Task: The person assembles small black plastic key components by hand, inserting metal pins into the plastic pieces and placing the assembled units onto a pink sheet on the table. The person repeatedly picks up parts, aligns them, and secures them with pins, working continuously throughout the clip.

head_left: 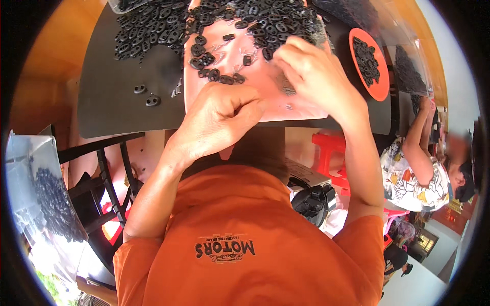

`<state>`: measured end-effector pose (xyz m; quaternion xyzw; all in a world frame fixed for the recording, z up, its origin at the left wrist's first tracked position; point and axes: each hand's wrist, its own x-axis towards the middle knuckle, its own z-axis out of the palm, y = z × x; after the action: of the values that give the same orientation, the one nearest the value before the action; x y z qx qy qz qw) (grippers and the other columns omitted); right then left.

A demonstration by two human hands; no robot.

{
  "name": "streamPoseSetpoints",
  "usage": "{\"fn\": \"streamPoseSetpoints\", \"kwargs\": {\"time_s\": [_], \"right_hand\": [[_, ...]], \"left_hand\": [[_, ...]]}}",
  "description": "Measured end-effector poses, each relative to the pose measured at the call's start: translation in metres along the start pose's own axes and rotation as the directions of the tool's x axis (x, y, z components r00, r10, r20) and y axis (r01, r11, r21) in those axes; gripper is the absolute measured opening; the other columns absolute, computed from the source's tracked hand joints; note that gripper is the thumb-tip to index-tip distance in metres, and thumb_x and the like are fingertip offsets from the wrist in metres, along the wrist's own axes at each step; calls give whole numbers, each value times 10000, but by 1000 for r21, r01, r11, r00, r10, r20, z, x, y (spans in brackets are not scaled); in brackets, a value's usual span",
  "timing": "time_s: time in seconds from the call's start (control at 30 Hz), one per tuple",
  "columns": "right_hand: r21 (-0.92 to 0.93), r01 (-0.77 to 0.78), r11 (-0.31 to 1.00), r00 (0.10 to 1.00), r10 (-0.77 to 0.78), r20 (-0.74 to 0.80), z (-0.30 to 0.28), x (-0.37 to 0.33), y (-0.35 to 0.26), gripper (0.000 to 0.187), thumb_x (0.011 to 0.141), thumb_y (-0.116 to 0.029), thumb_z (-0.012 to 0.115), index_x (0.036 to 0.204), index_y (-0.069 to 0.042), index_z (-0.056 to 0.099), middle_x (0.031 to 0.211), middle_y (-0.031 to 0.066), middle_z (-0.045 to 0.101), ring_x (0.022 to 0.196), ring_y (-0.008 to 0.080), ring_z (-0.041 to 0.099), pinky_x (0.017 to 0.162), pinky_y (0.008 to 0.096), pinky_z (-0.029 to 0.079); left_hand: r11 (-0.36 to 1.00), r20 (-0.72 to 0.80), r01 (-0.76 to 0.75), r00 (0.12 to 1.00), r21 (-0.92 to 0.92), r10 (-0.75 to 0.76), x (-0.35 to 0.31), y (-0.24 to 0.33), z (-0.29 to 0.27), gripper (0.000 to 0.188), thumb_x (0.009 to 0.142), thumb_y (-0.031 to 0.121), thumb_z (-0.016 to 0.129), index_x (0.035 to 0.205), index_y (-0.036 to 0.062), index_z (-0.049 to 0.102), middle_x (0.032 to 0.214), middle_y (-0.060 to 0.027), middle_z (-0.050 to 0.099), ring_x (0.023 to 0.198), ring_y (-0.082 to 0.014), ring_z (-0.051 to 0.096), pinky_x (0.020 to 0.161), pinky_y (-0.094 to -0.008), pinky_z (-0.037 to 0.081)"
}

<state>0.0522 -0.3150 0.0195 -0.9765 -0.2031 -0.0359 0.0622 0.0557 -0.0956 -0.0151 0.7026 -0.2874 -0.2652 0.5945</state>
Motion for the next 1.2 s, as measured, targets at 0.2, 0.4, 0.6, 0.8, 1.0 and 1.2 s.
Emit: {"fn": "streamPoseSetpoints", "kwargs": {"time_s": [0.2, 0.4, 0.6, 0.8, 1.0, 1.2], "right_hand": [[437, -249, 865, 900, 373, -225, -9, -65, 9, 128, 869, -84, 601, 995, -56, 603, 811, 100, 627, 691, 210, 636, 621, 345, 504], [657, -513, 553, 491, 816, -304, -15, -142, 81, 226, 941, -181, 556, 1031, 22, 593, 773, 34, 595, 678, 91, 553, 625, 237, 454], [550, -708, 442, 264, 889, -374, -1, -207, 159, 359, 920, -282, 588, 1054, 51, 574, 829, 79, 618, 690, 119, 567, 621, 257, 461], [847, -512, 142, 271, 963, 2, -8, -195, 174, 337, 927, -298, 585, 950, 36, 559, 699, 33, 518, 510, 57, 432, 407, 206, 315], [880, -470, 70, 294, 952, 81, -2, -185, 183, 206, 906, -165, 576, 896, 38, 545, 678, 29, 500, 477, 60, 419, 383, 212, 299], [955, -280, 97, 302, 953, -8, 1, -195, 179, 125, 860, -60, 559, 906, 56, 557, 675, 26, 514, 472, 63, 424, 386, 206, 289]], "left_hand": [[990, -65, -138, 988, 39, 141, 0, -2, 1, 265, 890, 61, 527, 650, -7, 440, 526, -33, 390, 472, -70, 381, 441, -282, 335], [992, -69, -123, 990, 11, 124, -1, -3, 2, 272, 886, 62, 553, 669, -13, 407, 561, -39, 335, 537, -77, 307, 470, -287, 296], [995, -57, -95, 994, -18, 94, -1, 0, 3, 267, 898, 67, 546, 674, -14, 424, 562, -12, 344, 550, -62, 318, 478, -272, 303], [998, -73, -56, 996, -3, 56, -5, 5, 3, 272, 912, 75, 525, 660, 2, 454, 558, 24, 399, 526, -40, 374, 463, -248, 328], [999, -72, 0, 997, -53, -4, -5, 9, 5, 281, 922, 89, 508, 657, 7, 469, 554, 25, 429, 509, -38, 398, 457, -236, 347], [998, -68, -56, 996, 12, 57, -4, 3, 3, 277, 920, 85, 511, 658, 8, 471, 553, 25, 432, 521, -41, 403, 468, -243, 351]]}}
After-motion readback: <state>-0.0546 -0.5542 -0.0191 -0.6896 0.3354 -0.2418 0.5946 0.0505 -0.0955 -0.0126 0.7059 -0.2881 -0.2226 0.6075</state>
